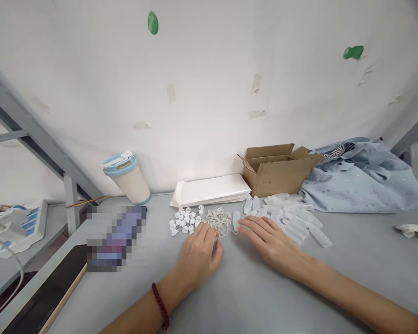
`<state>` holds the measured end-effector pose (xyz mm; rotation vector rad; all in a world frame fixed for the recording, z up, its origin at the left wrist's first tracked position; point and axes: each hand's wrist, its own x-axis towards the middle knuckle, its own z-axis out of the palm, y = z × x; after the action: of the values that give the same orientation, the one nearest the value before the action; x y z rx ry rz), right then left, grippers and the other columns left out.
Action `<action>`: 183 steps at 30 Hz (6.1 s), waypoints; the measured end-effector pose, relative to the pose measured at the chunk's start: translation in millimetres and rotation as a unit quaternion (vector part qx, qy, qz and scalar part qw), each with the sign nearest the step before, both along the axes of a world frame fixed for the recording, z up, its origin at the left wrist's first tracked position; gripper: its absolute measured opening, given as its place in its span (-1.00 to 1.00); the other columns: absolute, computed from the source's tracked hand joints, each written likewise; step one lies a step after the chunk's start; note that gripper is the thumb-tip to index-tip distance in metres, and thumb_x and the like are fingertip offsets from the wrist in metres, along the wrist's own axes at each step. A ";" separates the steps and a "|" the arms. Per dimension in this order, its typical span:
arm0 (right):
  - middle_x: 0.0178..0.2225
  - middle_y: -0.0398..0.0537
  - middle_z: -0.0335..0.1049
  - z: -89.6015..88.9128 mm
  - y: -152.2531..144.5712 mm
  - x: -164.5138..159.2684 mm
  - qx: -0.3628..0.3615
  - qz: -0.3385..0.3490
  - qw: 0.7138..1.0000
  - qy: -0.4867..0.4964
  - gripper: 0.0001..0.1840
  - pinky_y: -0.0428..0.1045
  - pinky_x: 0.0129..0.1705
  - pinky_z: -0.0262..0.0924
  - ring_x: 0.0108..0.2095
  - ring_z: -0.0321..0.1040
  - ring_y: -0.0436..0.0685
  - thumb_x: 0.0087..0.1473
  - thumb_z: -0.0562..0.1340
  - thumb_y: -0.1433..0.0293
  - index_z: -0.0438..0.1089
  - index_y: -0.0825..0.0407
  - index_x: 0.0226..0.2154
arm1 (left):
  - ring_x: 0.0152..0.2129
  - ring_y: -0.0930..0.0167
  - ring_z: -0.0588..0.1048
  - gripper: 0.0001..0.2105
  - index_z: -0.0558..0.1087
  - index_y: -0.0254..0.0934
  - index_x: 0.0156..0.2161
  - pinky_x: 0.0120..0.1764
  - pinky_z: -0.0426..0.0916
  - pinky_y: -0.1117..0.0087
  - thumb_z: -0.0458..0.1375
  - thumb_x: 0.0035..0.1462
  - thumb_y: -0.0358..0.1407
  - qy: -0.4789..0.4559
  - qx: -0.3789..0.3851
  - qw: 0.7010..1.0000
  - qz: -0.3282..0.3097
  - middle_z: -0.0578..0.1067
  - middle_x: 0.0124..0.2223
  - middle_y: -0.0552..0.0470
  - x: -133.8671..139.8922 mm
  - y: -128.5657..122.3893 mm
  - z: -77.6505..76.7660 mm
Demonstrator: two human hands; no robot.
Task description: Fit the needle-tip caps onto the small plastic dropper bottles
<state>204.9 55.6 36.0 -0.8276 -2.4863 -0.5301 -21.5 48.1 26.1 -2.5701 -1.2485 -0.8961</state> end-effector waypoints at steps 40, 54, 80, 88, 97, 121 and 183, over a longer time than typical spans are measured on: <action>-0.46 -0.06 0.42 19.9 -24.1 21.4 -0.172 -0.061 0.963 0.199 -0.79 -0.05 -0.48 0.30 -0.48 0.40 0.09 0.20 0.07 0.36 0.25 0.02 -0.10 | -0.37 0.37 0.38 -0.84 0.27 -0.24 -0.29 -0.33 0.36 0.32 -0.12 0.28 -0.44 -0.247 -0.066 0.964 0.075 0.39 -0.33 0.00 3.8 1.6 17.5; -0.34 -0.07 0.52 10.3 -47.7 -2.7 -0.220 0.009 0.963 0.156 -0.31 -0.05 -0.35 0.41 -0.40 0.49 0.08 0.21 0.02 0.44 -0.29 -0.01 0.30 | -0.37 0.36 0.36 -0.84 0.32 -0.31 -0.24 -0.30 0.35 0.29 -0.08 0.22 -0.53 -0.179 -0.028 0.975 -0.129 0.45 -0.32 -0.07 11.3 -38.7 33.1; -0.12 0.08 0.48 27.8 -58.5 -7.9 -0.228 0.068 0.965 0.112 -0.46 -0.06 -0.26 0.46 -0.16 0.49 0.13 0.21 0.00 0.49 -0.03 -0.05 0.23 | -0.22 0.34 0.33 -0.88 0.35 -0.37 -0.19 -0.15 0.38 0.27 0.09 0.14 -0.53 -0.188 -0.051 0.970 -0.145 0.37 -0.15 -0.14 13.9 -46.1 20.7; -0.14 -0.06 0.45 31.3 -61.0 -12.0 -0.351 0.064 0.920 0.165 -0.39 -0.07 -0.22 0.41 -0.24 0.46 0.05 0.20 0.04 0.50 -0.10 -0.17 0.24 | -0.25 0.39 0.38 -0.81 0.33 -0.31 -0.17 -0.17 0.35 0.33 0.09 0.14 -0.58 -0.264 -0.085 0.943 -0.183 0.43 -0.22 -0.04 17.1 -47.4 13.6; 0.04 0.05 0.39 30.6 -65.3 -9.4 -0.437 0.022 0.878 0.195 -0.56 -0.06 -0.11 0.36 -0.06 0.40 0.12 0.24 0.05 0.40 0.14 -0.03 0.16 | -0.34 0.44 0.41 -0.86 0.32 -0.27 -0.21 -0.29 0.35 0.43 0.11 0.15 -0.52 -0.261 -0.119 0.942 -0.172 0.41 -0.29 0.01 11.9 -44.7 9.9; -0.26 -0.08 0.50 48.0 -63.5 -9.8 -0.580 0.073 0.763 0.276 -0.63 0.00 -0.10 0.31 -0.25 0.44 0.07 0.27 0.04 0.30 0.30 -0.12 0.10 | -0.52 0.48 0.39 -0.80 0.33 -0.26 -0.40 -0.47 0.31 0.52 0.13 0.20 -0.21 -0.277 -0.163 0.932 -0.168 0.40 -0.43 0.06 12.1 -42.9 28.1; -0.22 -0.08 0.42 17.8 -69.3 -19.6 -0.406 0.080 0.862 0.294 -0.66 -0.09 -0.24 0.34 -0.27 0.40 0.03 0.13 0.20 0.46 0.22 -0.06 -0.03 | -0.44 0.46 0.41 -0.92 0.43 -0.25 -0.34 -0.35 0.33 0.48 0.11 0.07 -0.44 -0.264 -0.380 0.881 -0.101 0.47 -0.36 0.06 13.2 -49.9 40.8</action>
<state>185.4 -13.7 53.8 -0.8723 -2.0989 0.7954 -8.3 -1.8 66.9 -3.2234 -1.7867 -1.4641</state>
